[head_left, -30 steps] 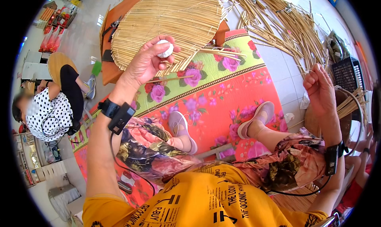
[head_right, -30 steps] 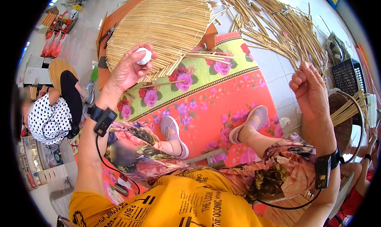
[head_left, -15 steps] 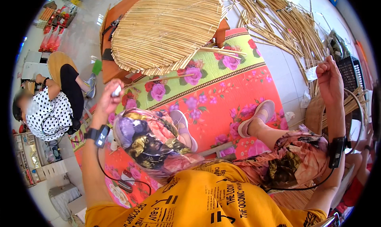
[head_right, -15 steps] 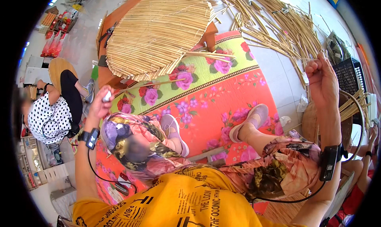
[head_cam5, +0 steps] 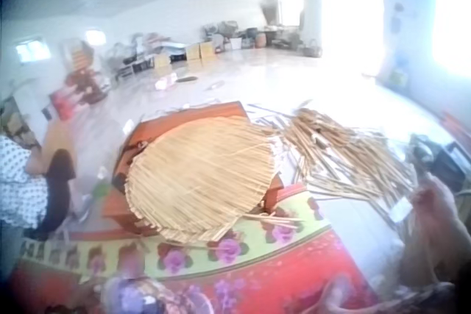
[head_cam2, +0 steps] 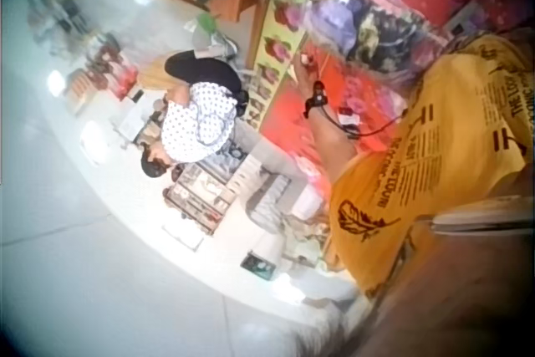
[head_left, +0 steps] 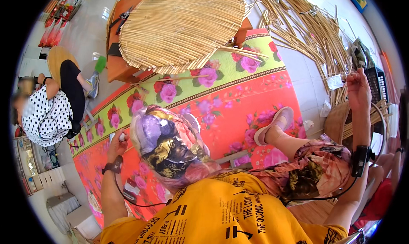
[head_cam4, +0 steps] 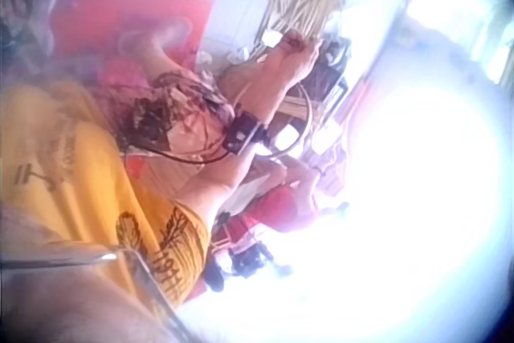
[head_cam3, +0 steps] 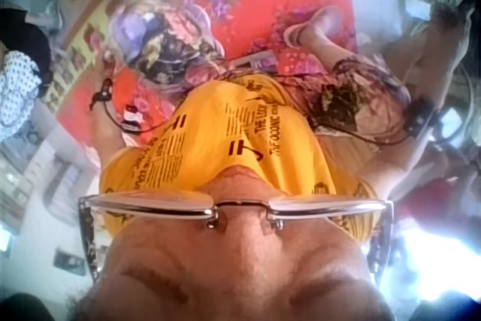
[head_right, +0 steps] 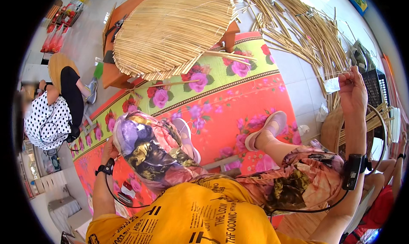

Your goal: The person sits on the floor and weaves thin bamboo strips into a circular mat using a needle and thread. They thread the needle, pull the thread through the bamboo strips to secure them, and trim the excess thread with scissors.

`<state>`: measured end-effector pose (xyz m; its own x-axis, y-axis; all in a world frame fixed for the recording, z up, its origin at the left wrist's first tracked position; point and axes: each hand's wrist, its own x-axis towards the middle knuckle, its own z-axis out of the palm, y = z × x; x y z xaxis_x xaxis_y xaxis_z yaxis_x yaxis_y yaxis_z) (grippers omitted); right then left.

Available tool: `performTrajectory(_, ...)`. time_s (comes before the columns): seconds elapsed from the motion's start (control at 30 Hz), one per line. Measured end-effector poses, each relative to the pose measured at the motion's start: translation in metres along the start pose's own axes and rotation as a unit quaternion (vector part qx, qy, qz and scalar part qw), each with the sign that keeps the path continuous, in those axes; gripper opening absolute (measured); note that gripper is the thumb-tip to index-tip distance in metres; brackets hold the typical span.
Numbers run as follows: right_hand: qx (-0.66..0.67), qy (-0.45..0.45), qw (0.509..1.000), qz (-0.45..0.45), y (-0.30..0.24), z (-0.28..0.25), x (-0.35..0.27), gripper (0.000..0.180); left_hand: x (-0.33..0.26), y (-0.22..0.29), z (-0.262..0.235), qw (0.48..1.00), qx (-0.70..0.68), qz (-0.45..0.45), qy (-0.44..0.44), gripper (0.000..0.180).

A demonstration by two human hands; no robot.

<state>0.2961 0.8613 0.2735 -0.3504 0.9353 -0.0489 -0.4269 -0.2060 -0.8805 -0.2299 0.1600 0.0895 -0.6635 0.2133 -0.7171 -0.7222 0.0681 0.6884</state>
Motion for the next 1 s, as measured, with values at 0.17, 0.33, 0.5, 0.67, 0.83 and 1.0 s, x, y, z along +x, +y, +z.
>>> performTrajectory(0.17,-0.039,0.017,0.999,0.001,0.001,-0.003,0.001,0.012,-0.011,-0.003,-0.013,0.998,-0.009,0.004,0.063,0.016)
performTrajectory(0.33,-0.395,-0.071,0.907,0.129,0.014,0.035,-0.021,0.012,0.017,0.011,-0.011,0.993,-0.098,0.012,-0.069,0.014)
performTrajectory(0.5,-0.689,-0.17,0.7,0.079,0.028,0.088,-0.054,0.026,-0.062,0.086,0.189,0.943,-0.027,0.089,-0.319,0.019)
performTrajectory(0.67,-0.398,-0.32,0.852,0.12,0.041,0.198,-0.088,0.032,-0.167,0.118,0.328,0.818,0.125,0.159,-0.538,0.027)
performTrajectory(0.83,-0.186,-0.389,0.874,0.223,0.067,0.255,-0.118,0.029,-0.215,0.098,0.395,0.771,0.122,0.161,-0.603,0.03)
performTrajectory(1.0,-0.105,-0.421,0.846,0.309,0.073,0.259,-0.111,0.019,-0.215,0.097,0.396,0.808,0.032,0.162,-0.565,0.019)
